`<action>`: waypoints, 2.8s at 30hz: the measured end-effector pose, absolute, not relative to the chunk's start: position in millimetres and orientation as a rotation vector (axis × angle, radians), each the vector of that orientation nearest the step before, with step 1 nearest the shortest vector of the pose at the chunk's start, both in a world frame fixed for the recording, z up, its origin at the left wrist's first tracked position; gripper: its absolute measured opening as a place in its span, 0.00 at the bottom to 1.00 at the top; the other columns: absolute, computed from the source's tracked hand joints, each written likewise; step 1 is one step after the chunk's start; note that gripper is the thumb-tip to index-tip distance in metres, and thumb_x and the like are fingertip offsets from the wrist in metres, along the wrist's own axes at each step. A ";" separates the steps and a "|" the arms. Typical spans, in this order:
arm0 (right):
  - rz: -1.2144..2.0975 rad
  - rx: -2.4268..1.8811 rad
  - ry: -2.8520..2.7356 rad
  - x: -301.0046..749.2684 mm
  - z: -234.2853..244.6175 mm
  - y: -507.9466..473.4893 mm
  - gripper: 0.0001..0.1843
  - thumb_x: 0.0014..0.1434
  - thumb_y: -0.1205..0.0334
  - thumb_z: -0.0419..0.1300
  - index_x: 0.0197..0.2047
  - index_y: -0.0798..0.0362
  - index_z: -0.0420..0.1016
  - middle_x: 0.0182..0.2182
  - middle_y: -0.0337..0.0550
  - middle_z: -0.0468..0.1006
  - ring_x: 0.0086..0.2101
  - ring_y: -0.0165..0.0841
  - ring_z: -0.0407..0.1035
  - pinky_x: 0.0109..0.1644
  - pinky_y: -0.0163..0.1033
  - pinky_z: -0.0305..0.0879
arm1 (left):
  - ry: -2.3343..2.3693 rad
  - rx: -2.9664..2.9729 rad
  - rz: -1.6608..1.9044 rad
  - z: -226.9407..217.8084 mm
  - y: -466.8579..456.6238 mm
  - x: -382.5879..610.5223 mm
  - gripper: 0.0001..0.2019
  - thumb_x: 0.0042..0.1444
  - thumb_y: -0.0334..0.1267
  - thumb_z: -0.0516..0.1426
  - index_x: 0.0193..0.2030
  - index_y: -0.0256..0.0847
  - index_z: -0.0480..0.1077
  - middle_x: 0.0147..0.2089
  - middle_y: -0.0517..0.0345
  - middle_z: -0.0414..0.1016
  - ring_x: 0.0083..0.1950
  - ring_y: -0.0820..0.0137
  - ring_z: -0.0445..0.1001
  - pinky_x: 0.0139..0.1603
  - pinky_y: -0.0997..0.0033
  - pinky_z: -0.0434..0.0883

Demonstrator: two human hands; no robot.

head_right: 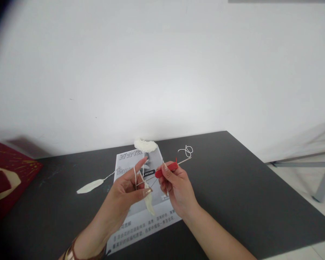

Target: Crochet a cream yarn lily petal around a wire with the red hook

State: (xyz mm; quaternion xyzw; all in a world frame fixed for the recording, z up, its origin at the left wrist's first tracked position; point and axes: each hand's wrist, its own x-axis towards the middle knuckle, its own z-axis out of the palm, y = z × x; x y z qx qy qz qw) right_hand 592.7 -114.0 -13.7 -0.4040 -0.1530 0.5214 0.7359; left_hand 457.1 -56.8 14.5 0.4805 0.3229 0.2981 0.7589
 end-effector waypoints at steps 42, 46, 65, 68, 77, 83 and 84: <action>1.192 -0.786 -0.302 592.2 -12.6 -114.0 0.11 0.51 0.56 0.67 0.28 0.55 0.75 0.19 0.35 0.72 0.17 0.21 0.61 0.21 0.26 0.59 | 0.671 1.183 0.658 15.8 -50.1 460.6 0.34 0.45 0.31 0.65 0.61 0.44 0.63 0.25 0.68 0.62 0.27 0.78 0.59 0.29 0.76 0.56; 1.214 -0.768 -0.273 595.0 -14.6 -111.8 0.12 0.51 0.57 0.67 0.26 0.56 0.74 0.17 0.34 0.70 0.16 0.20 0.59 0.18 0.25 0.56 | 0.643 1.143 0.625 11.7 -47.9 458.2 0.34 0.44 0.30 0.65 0.61 0.42 0.63 0.24 0.68 0.63 0.26 0.79 0.59 0.28 0.76 0.55; 0.956 -0.844 -0.687 608.8 -6.0 -122.0 0.10 0.55 0.59 0.64 0.26 0.56 0.75 0.19 0.35 0.69 0.19 0.22 0.58 0.21 0.29 0.51 | 0.741 1.314 0.562 17.2 -50.1 450.2 0.31 0.47 0.31 0.63 0.60 0.41 0.64 0.26 0.67 0.63 0.25 0.79 0.61 0.27 0.77 0.58; 0.983 -0.822 -0.650 609.3 -5.1 -121.2 0.10 0.55 0.59 0.64 0.26 0.55 0.75 0.19 0.35 0.70 0.19 0.22 0.59 0.21 0.28 0.52 | 0.748 1.310 0.572 17.7 -51.6 450.7 0.31 0.47 0.31 0.63 0.60 0.40 0.64 0.26 0.67 0.63 0.25 0.79 0.61 0.26 0.78 0.58; 1.155 -0.853 -0.460 591.4 -14.8 -115.2 0.10 0.54 0.57 0.65 0.28 0.55 0.76 0.18 0.35 0.73 0.16 0.22 0.64 0.18 0.26 0.60 | 0.706 1.099 0.623 12.5 -51.3 451.6 0.33 0.43 0.27 0.65 0.59 0.47 0.66 0.24 0.69 0.63 0.26 0.80 0.60 0.28 0.78 0.58; 1.106 -0.828 -0.432 584.8 -15.7 -115.0 0.10 0.52 0.58 0.67 0.28 0.56 0.76 0.19 0.36 0.74 0.18 0.23 0.65 0.20 0.27 0.64 | 0.692 1.060 0.647 8.0 -49.0 451.5 0.34 0.43 0.28 0.66 0.59 0.50 0.66 0.25 0.68 0.64 0.27 0.79 0.61 0.30 0.77 0.59; 1.109 -0.829 -0.422 584.3 -15.6 -114.9 0.10 0.51 0.57 0.67 0.28 0.56 0.76 0.19 0.36 0.73 0.17 0.23 0.65 0.20 0.27 0.64 | 0.696 1.054 0.649 7.7 -49.4 451.4 0.34 0.43 0.28 0.66 0.58 0.50 0.67 0.25 0.68 0.64 0.28 0.79 0.61 0.31 0.77 0.60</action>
